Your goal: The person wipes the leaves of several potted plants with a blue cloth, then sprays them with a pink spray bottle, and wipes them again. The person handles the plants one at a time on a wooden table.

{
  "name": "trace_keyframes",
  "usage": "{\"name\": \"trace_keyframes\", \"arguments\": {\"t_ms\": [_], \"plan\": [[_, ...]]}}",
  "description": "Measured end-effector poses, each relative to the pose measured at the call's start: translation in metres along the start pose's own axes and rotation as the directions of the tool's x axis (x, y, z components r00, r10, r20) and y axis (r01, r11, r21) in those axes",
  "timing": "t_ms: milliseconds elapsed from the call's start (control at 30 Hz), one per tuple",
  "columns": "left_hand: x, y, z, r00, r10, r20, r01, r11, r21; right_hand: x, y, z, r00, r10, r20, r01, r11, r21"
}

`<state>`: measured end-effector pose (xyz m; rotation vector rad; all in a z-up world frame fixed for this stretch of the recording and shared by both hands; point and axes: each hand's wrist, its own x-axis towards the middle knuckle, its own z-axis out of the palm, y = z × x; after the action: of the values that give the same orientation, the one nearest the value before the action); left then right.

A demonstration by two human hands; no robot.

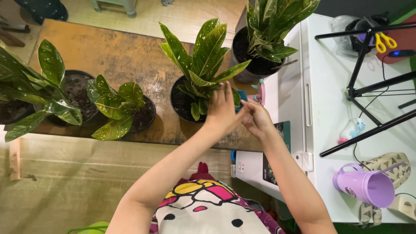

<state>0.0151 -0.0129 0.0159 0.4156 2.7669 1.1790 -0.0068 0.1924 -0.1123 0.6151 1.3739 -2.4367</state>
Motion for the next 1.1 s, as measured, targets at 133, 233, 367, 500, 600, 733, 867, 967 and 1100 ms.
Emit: {"name": "trace_keyframes", "arguments": {"t_ms": [133, 233, 367, 500, 600, 733, 867, 967, 1100], "plan": [[-0.006, -0.001, 0.010, 0.998, 0.061, 0.033, -0.062, 0.998, 0.017, -0.042, -0.021, 0.069, 0.999, 0.031, -0.010, -0.030, 0.998, 0.049], [-0.003, -0.011, 0.018, 0.997, 0.074, 0.023, -0.076, 0.994, 0.079, -0.042, -0.023, 0.076, 0.999, 0.030, 0.039, -0.033, 0.997, 0.066], [-0.001, -0.010, 0.012, 0.997, 0.063, 0.043, -0.067, 0.994, 0.092, -0.036, -0.022, 0.057, 0.999, 0.022, 0.027, -0.022, 1.000, 0.009], [0.003, -0.007, 0.007, 0.997, 0.040, 0.070, -0.046, 0.996, 0.078, -0.045, -0.031, 0.058, 0.999, -0.031, 0.043, 0.034, 0.997, -0.073], [0.003, -0.007, 0.006, 0.996, 0.026, 0.083, -0.032, 0.997, 0.075, -0.046, -0.029, 0.049, 0.996, -0.074, 0.047, 0.079, 0.992, -0.098], [0.003, -0.012, -0.002, 0.996, 0.031, 0.089, -0.033, 0.999, 0.019, -0.064, -0.037, 0.058, 0.994, -0.103, 0.039, 0.107, 0.988, -0.114], [0.007, -0.030, -0.011, 0.993, 0.107, 0.053, -0.101, 0.988, -0.114, -0.071, -0.038, 0.063, 0.989, -0.123, 0.084, 0.125, 0.992, -0.011], [0.009, -0.045, -0.013, 0.989, 0.144, -0.047, -0.148, 0.983, -0.110, -0.049, -0.014, 0.047, 0.983, -0.182, 0.039, 0.179, 0.982, 0.060], [0.008, -0.057, -0.012, 0.956, 0.165, -0.242, -0.203, 0.969, -0.144, -0.030, 0.019, 0.049, 0.867, -0.480, -0.135, 0.458, 0.874, -0.163]]}}
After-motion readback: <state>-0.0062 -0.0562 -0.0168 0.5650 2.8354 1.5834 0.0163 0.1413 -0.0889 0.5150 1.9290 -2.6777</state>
